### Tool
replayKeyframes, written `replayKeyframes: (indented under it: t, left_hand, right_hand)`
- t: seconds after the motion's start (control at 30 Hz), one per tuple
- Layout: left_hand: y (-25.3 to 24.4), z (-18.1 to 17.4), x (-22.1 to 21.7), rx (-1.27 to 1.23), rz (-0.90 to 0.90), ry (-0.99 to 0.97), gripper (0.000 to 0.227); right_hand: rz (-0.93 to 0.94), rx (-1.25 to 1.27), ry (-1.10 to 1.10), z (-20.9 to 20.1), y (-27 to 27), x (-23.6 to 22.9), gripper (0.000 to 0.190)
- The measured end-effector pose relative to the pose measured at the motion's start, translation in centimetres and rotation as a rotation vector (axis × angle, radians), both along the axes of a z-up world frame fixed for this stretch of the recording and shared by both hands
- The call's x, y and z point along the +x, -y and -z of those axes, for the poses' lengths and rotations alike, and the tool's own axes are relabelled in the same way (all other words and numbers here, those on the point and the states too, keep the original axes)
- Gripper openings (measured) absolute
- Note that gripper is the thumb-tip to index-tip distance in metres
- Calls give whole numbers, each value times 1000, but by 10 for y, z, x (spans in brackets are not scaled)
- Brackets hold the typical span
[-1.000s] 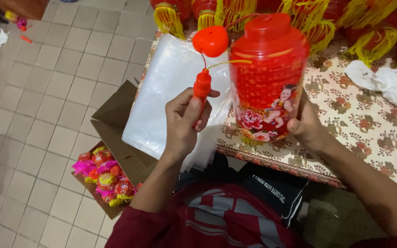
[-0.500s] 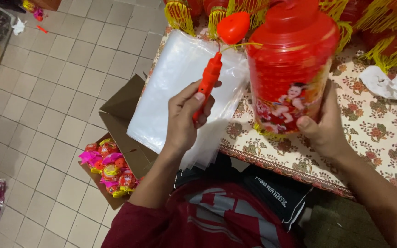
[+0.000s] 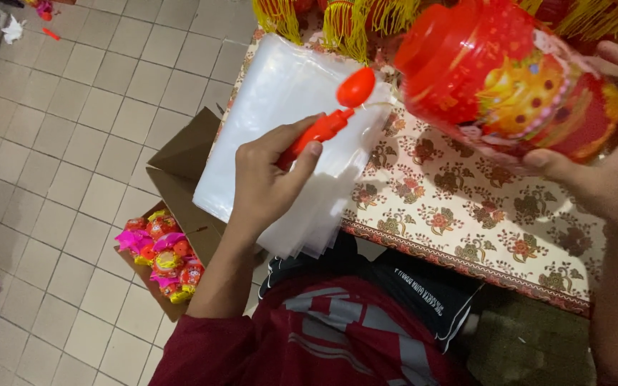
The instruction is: The person assembles a red lantern by attaching a handle to the top, wipes the surface of the lantern with a white cloth, and places the finished item into a cardboard box.
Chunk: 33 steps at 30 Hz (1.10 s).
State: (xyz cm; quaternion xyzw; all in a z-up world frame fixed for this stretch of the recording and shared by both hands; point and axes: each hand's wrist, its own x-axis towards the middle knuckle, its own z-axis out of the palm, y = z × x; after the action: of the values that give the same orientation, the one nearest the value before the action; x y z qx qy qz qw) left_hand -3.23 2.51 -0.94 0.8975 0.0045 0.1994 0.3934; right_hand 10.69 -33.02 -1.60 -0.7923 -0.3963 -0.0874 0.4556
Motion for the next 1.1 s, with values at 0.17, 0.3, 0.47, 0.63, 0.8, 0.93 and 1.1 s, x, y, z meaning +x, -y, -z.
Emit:
replayKeyframes:
  t: [0.17,0.3,0.47,0.63,0.8,0.93,1.1]
  left_hand:
    - [0,-2,-2,323,-8,1,33]
    - [-3,1,2,495,80,158,42]
    - [-2,-19,32,632,239,214,27]
    - [3,-5,89,568,444,527,29]
    - [23,29,129,550,430,628,27]
    - [39,49,133,505,435,685,30]
    - [51,86,134,434,381,721,35]
  right_hand:
    - [86,-141,-49,-10,19,5,89]
    - [227,-324,-173,-20,24,11,93]
    - [321,-579,-124,-1,43,32,105]
    - [363,-710,-200,-3,39,35,109]
    - [270,-733,-162,-3,47,46,108]
    - [301,-782,-281,-16,43,37,106]
    - [208,-585,18,-18,45,27,90]
